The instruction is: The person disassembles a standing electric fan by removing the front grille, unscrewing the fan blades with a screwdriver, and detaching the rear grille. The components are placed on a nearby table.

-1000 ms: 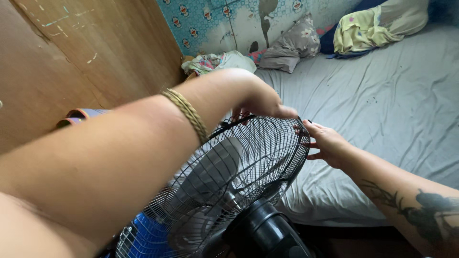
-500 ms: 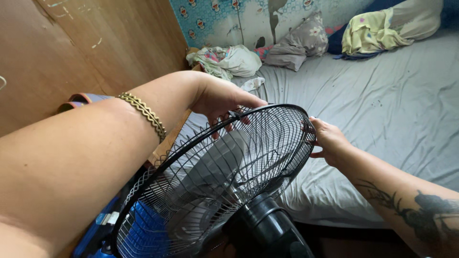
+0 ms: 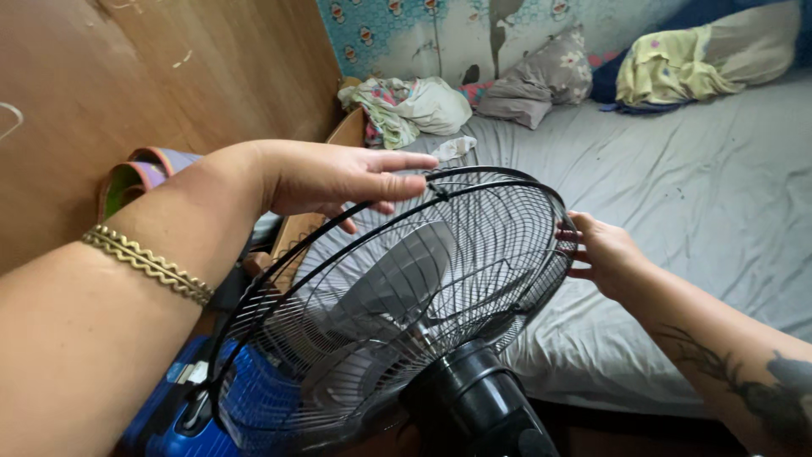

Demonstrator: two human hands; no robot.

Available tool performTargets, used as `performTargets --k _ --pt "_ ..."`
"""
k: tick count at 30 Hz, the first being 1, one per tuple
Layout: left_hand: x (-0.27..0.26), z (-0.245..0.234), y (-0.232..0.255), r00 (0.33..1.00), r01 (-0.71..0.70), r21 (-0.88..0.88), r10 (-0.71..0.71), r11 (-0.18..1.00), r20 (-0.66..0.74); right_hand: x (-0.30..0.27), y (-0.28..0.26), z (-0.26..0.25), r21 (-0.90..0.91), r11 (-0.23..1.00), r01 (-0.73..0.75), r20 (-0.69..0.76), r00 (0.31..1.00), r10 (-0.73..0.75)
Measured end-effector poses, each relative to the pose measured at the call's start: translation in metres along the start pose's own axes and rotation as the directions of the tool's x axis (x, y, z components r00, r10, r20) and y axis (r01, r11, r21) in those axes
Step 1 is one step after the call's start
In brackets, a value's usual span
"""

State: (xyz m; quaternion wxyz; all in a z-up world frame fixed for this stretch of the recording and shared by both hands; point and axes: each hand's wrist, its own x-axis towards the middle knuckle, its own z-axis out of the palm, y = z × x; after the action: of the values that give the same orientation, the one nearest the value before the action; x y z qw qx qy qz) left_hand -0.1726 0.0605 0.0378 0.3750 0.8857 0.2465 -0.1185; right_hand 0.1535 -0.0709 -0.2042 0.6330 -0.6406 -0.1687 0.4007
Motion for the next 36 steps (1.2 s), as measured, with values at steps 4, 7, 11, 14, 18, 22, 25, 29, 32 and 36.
performTargets --k 4,7,11,14,18,22,25,29,32,36 --pt "-0.011 0.007 0.004 0.982 0.15 0.094 -0.138 0.984 -0.126 0.003 -0.001 -0.01 0.018 1.0 0.006 0.064 0.998 -0.007" --pt "-0.003 0.015 0.001 0.945 0.198 0.081 -0.168 0.977 -0.282 0.006 0.002 -0.022 0.063 0.998 -0.017 0.115 0.993 0.009" --pt "0.009 0.026 -0.018 0.833 0.047 0.219 0.083 0.975 -0.547 0.033 0.044 -0.042 0.106 0.991 -0.079 0.071 0.995 0.072" --pt "0.01 0.035 -0.022 0.733 -0.081 0.289 0.253 0.954 -0.631 0.069 0.114 -0.045 0.084 0.953 -0.291 0.116 0.953 0.28" --pt "0.004 0.039 -0.014 0.684 0.02 0.341 0.236 0.94 -0.69 0.083 0.184 -0.018 0.164 0.86 -0.484 0.162 0.873 0.46" --pt "0.002 0.039 -0.009 0.68 0.022 0.299 0.205 0.954 -0.704 0.087 0.201 0.001 0.266 0.841 -0.472 0.253 0.876 0.412" --pt "0.001 0.034 -0.01 0.686 -0.031 0.297 0.236 0.954 -0.689 0.09 0.203 0.008 0.277 0.831 -0.483 0.246 0.871 0.425" --pt "0.006 0.028 -0.016 0.701 -0.219 0.227 0.315 0.949 -0.641 0.117 0.229 0.003 0.258 0.832 -0.491 0.234 0.867 0.439" --pt "0.01 0.021 -0.019 0.721 -0.237 0.231 0.33 0.944 -0.609 0.151 0.268 -0.004 0.251 0.845 -0.473 0.392 0.847 0.358" --pt "0.009 0.017 -0.013 0.775 -0.291 0.181 0.342 0.94 -0.531 0.188 0.31 -0.009 0.303 0.822 -0.481 0.566 0.786 0.251"
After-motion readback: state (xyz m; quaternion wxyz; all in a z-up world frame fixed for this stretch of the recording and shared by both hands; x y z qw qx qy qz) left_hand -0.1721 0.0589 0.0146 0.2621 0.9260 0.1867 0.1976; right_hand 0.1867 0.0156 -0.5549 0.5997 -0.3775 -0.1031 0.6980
